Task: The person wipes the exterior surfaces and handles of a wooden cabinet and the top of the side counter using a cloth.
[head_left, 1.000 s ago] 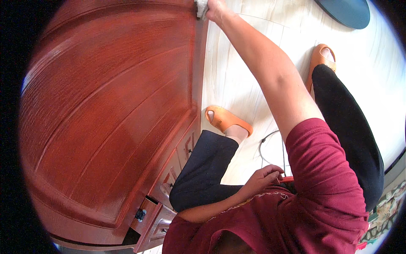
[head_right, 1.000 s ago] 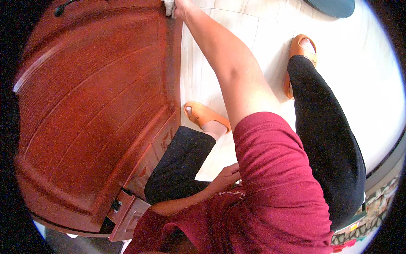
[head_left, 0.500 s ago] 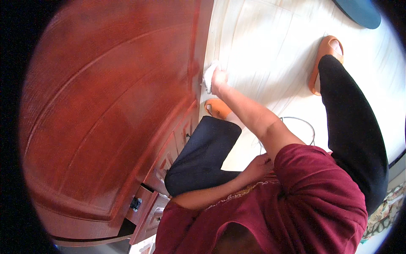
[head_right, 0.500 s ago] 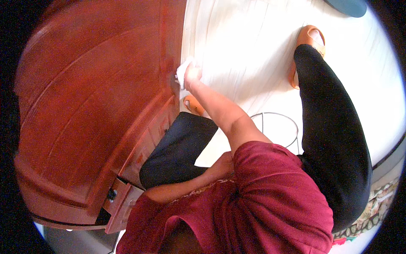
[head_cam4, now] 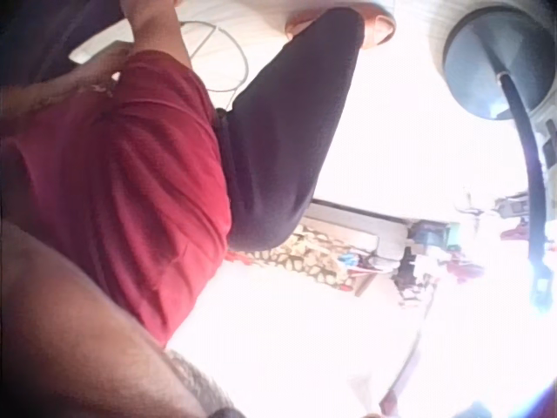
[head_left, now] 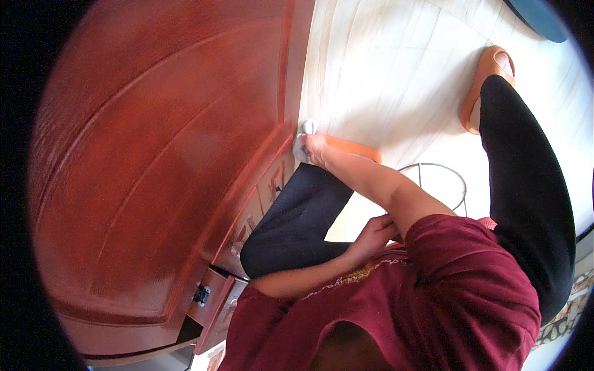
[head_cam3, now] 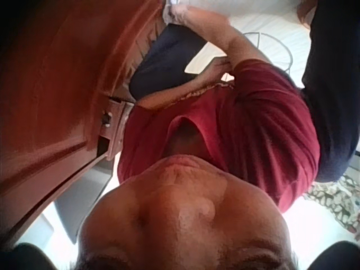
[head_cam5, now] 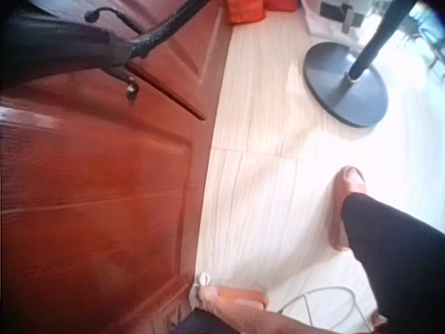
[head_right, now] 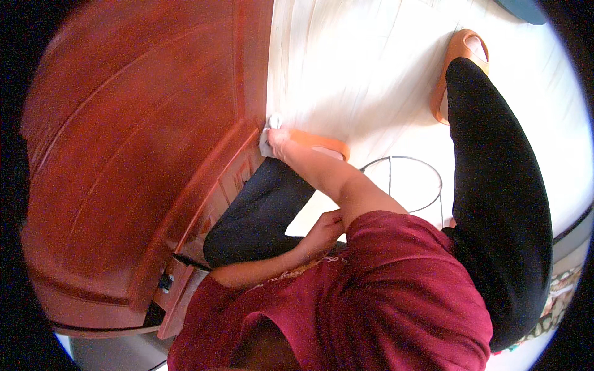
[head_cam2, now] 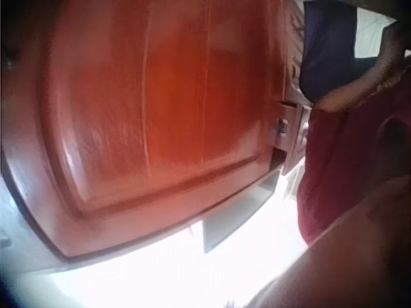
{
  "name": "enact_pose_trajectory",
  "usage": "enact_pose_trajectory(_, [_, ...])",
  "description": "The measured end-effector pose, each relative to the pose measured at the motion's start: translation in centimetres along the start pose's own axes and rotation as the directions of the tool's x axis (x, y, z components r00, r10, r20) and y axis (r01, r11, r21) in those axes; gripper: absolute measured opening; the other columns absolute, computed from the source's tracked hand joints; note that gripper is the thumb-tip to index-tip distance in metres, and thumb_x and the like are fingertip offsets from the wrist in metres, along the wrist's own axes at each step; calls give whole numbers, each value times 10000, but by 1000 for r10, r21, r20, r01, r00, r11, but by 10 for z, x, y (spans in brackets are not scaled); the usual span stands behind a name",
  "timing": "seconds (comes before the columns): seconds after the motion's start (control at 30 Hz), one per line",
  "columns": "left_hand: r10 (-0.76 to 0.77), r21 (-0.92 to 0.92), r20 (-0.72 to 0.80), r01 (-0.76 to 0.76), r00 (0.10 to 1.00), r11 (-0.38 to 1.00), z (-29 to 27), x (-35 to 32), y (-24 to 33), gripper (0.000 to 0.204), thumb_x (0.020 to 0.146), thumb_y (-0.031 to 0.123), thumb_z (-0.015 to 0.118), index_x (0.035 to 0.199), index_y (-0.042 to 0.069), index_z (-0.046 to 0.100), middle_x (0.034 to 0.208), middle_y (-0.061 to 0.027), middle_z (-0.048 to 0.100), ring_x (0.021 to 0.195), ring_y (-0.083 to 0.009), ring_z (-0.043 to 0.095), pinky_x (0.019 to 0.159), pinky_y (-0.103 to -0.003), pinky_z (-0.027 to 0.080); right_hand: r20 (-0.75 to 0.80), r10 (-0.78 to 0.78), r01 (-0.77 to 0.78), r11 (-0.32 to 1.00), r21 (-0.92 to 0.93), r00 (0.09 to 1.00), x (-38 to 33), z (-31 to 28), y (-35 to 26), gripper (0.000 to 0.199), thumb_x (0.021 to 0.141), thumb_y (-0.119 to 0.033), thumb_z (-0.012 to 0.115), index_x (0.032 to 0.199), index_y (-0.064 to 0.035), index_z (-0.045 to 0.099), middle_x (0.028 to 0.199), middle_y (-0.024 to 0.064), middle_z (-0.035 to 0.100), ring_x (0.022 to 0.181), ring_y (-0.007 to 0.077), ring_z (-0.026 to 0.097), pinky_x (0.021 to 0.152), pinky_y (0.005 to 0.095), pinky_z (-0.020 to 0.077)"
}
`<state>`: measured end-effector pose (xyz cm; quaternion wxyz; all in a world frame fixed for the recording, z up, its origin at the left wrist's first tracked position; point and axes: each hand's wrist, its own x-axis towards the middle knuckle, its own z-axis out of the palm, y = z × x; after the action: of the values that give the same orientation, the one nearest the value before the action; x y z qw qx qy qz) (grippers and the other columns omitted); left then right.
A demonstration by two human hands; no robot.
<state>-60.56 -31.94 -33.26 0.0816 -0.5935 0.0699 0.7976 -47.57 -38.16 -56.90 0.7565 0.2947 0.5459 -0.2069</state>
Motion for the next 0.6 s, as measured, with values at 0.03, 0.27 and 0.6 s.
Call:
enact_pose_trajectory(0.03, [-18,-39,-62,16,998,999,-2,0,-1,193,922,112,463,996,-23,579,865,-36,598,796,-117,532,746,-258,435,80,56,-64,993,96,995,7,6,-1,288,838,-121,499,1119,-56,505,969,114,593,882,255,569,679,402,474])
enact_pose_trajectory(0.27, [-6,224,-60,19,998,974,11,-10,33,217,939,140,460,1067,-10,550,1036,-61,607,943,-139,547,825,-280,431,169,192,-222,958,183,967,45,41,-38,242,830,-242,440,888,-68,597,1030,152,594,900,291,551,693,484,426])
enact_pose_trajectory(0.6, [71,-70,83,-65,994,995,-11,6,13,191,914,122,465,1010,-16,554,865,-64,589,797,-155,555,752,-291,449,227,-453,353,858,372,862,-36,22,-202,143,848,-18,447,937,-94,530,756,27,520,611,125,455,524,263,378])
